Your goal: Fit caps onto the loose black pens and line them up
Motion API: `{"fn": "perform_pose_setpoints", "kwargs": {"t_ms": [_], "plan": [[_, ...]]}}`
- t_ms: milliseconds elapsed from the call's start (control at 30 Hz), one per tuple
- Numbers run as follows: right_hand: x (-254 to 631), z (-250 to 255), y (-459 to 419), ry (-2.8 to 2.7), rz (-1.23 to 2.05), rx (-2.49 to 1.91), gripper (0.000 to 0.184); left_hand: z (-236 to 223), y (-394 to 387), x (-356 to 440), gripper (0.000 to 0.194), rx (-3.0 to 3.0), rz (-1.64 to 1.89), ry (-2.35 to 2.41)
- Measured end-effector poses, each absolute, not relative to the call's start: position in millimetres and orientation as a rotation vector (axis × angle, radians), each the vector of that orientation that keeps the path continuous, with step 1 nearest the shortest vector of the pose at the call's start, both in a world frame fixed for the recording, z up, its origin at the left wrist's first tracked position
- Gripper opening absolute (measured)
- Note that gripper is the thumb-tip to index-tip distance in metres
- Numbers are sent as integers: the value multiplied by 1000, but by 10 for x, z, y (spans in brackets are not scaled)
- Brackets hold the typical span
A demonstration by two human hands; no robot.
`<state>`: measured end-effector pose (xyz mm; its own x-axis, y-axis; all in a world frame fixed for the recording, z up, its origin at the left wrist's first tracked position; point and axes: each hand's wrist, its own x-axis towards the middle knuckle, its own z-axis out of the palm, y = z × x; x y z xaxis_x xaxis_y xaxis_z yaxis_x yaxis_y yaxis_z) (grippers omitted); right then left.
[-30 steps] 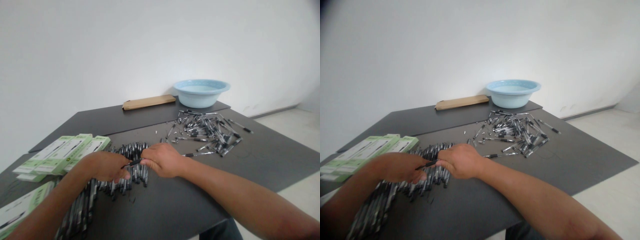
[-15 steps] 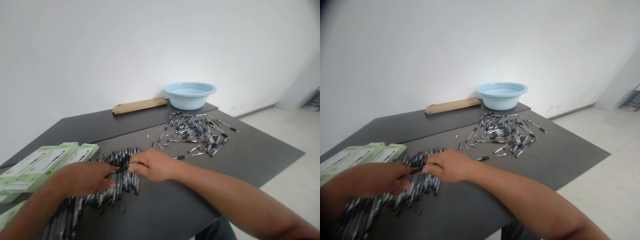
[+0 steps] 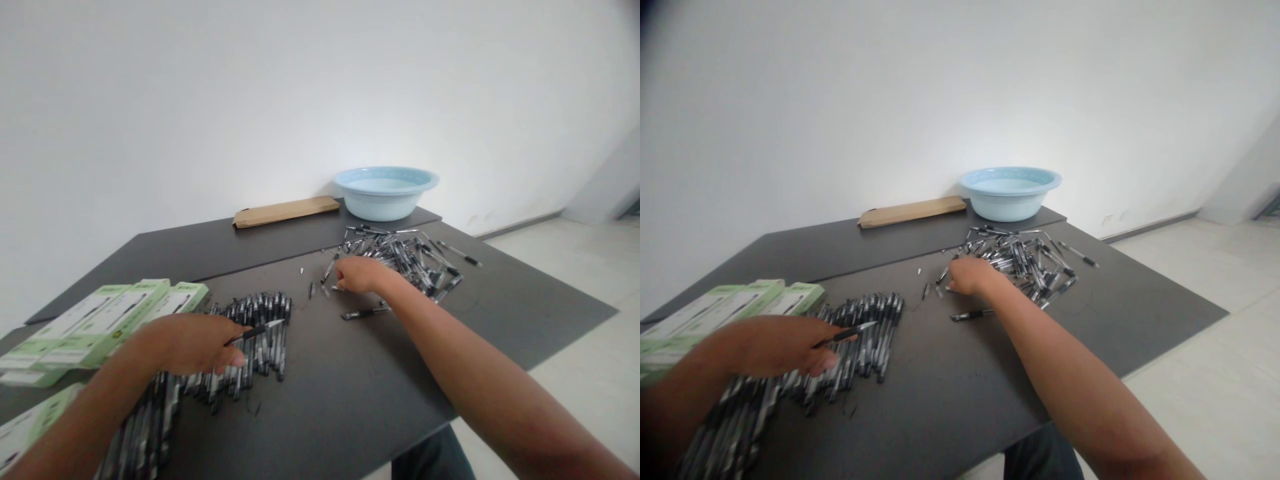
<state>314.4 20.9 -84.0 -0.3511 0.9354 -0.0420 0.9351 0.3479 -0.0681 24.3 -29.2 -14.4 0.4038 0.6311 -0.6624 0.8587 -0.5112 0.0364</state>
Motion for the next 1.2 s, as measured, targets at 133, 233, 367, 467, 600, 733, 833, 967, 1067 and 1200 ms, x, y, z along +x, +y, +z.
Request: {"fn": "perform_pose_setpoints", "kwargs": {"t_ms": [133,233,367,467,600,733,833,967,1067,1200], "plan": [[3032,-931,185,-2616,109,-1767,21,-146,-298,261,25,2288,-872,1279],[2992,-986,190,-2609,76,-1779,19,-149,-301,273,25,2292,-890,1259],[2967,-955,185,-2534,2,-1802,21,-166,-299,274,25,2316,-886,1259],[2919,-868,157,-2426,-74,-1825,29,-204,-297,277,24,2327,-878,1255],[2776,-813,71,-2335,-54,-1684,28,-256,-280,283,27,2323,-894,1261],[2619,-856,-31,-2386,248,-1298,18,-215,-236,235,29,2283,-858,1262],[2557,-894,-72,-2341,593,-1007,12,-137,-210,185,30,2294,-807,1322],[2535,-932,-75,-2143,1155,-735,9,-83,-204,177,28,2288,-881,1350],[2531,-952,-71,-2008,1380,-625,14,-106,-188,169,26,2227,-855,1318],[2524,-960,-76,-1927,1497,-517,20,-144,-156,128,26,2196,-820,1317]]}}
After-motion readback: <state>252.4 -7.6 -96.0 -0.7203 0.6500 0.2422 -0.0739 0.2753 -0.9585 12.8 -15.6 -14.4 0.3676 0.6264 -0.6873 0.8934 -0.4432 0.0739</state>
